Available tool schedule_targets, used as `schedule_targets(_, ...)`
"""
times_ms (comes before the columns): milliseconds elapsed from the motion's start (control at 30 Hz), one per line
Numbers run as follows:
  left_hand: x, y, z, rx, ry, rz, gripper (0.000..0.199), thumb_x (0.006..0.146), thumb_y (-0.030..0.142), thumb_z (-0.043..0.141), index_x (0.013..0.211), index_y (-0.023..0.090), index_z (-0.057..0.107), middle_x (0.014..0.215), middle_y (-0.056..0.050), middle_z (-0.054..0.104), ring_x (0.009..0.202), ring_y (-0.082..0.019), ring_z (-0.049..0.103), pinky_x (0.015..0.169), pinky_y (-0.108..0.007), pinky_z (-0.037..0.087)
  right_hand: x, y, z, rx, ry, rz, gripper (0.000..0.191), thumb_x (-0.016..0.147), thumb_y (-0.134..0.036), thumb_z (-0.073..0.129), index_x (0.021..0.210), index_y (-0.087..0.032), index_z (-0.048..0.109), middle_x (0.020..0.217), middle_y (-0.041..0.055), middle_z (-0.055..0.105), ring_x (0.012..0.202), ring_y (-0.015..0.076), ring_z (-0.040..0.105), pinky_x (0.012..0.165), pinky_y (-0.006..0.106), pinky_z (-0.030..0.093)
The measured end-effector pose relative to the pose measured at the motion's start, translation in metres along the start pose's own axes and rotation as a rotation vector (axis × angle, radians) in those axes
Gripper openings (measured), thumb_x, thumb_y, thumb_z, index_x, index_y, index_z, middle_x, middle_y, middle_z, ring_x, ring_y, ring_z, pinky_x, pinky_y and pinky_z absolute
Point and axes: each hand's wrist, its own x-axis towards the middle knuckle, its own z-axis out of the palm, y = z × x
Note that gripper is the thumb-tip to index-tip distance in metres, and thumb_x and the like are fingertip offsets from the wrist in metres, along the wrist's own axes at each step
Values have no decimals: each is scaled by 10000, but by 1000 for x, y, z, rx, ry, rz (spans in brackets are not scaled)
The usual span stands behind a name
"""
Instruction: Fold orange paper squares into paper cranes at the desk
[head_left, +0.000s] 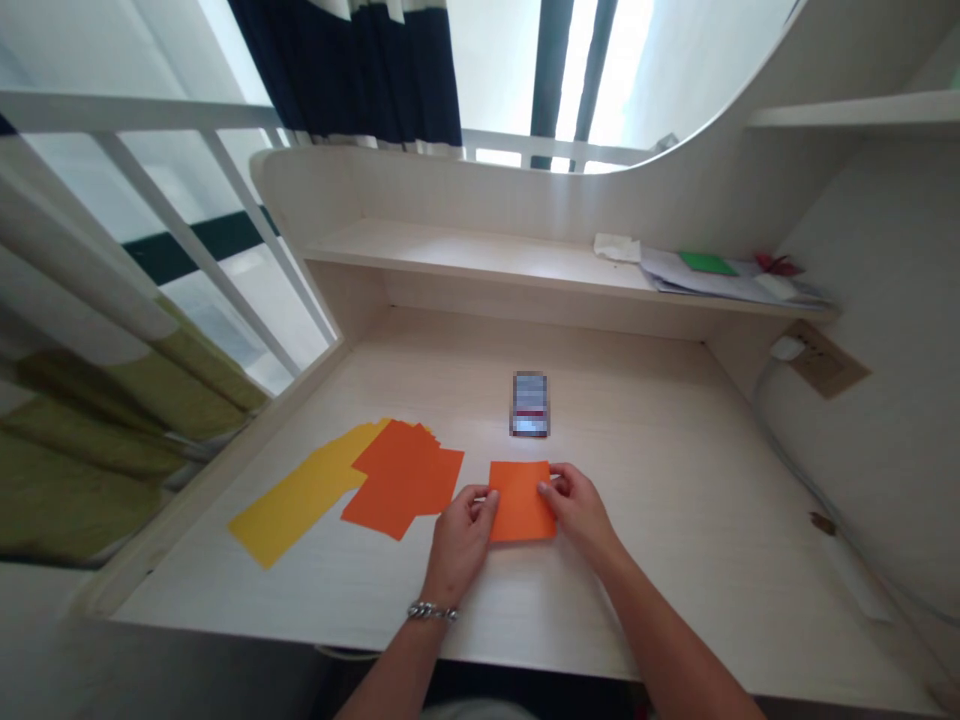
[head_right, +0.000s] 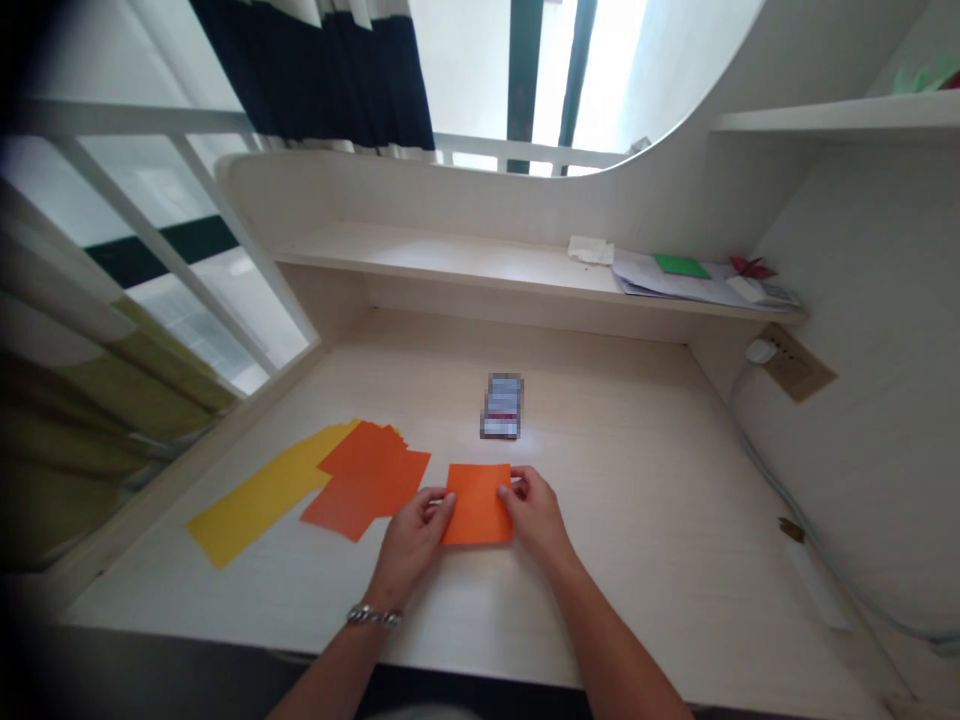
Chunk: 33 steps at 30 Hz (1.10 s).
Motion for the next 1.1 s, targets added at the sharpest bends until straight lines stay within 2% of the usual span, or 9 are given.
schedule_targets(100, 9, -4, -6, 103, -114, 63, 293, 803, 411, 531, 924, 177, 660, 877, -63, 713, 813, -200, 665, 720, -289, 506, 12, 4, -12, -201, 41, -19, 218, 771, -330, 562, 906, -177, 640, 767, 43, 683, 681, 187, 622, 588, 272, 474)
schedule_targets(267, 44, 0, -24, 361, 11, 135, 288, 774, 333, 565, 1000, 175, 647, 932, -65, 701, 804, -200, 651, 770, -322, 496, 27, 2, -20, -464, 44, -49, 134, 756, -270, 559, 782, -180, 655, 769, 45, 683, 682, 169, 601, 586, 244, 426)
schedule_targets(400, 66, 4, -14, 366, -45, 281, 278, 801, 289, 535, 1027, 168, 644, 990, -83, 682, 851, -199, 632, 809, -322, 481, 29, 6, -21, -376, 56, 16, 159, 755, -322, 571, 746, -173, 626, 685, 35, 667, 601, 158, 583, 518, 234, 400)
schedule_targets(533, 65, 3, -4, 360, -139, 439, 345, 787, 282, 568, 1111, 172, 618, 1118, -102, 634, 1031, -238, 562, 917, -358, 416, 25, 12, -22, -155, 5, 85, 230, 732, -397, 605, 762, -170, 593, 611, 15, 641, 519, 147, 561, 461, 229, 384)
schedule_targets(733, 55, -3, -4, 86, -274, 230, 423, 779, 326, 581, 1178, 189, 550, 739, -16, 609, 677, -163, 586, 608, -259, 447, 19, 16, -23, 24, -85, 138, 285, 711, -427, 639, 790, -162, 570, 569, -6, 610, 453, 125, 523, 415, 217, 345)
schedule_targets(900, 57, -11, 1, -85, -296, 141, 423, 751, 294, 612, 1150, 174, 541, 675, 16, 558, 622, -135, 564, 552, -223, 416, 10, 8, -32, -90, -46, -15, 351, 761, -349, 621, 1069, -189, 569, 704, 1, 639, 626, 144, 575, 557, 248, 439)
schedule_targets(967, 60, -14, 2, -121, -279, 123, 428, 737, 288, 627, 1138, 164, 543, 663, 26, 538, 608, -125, 547, 548, -218, 413, 5, 2, -39, -113, -146, -87, 403, 760, -334, 635, 1136, -212, 556, 827, 19, 645, 726, 152, 585, 643, 270, 463)
schedule_targets(1033, 63, -16, 1, -148, -272, 112, 431, 728, 286, 635, 1129, 155, 548, 653, 33, 519, 594, -118, 530, 542, -214, 411, 1, -4, -44, -197, -297, -107, 539, 641, -333, 755, 1140, -233, 576, 975, 37, 622, 766, 160, 577, 674, 282, 475)
schedule_targets(1100, 64, -17, 0, -133, -279, 115, 433, 732, 291, 628, 1136, 155, 550, 649, 34, 512, 585, -119, 522, 530, -215, 408, -1, -9, -47, -331, -345, -163, 662, 512, -329, 838, 1123, -244, 599, 1016, 39, 601, 779, 170, 562, 680, 286, 475)
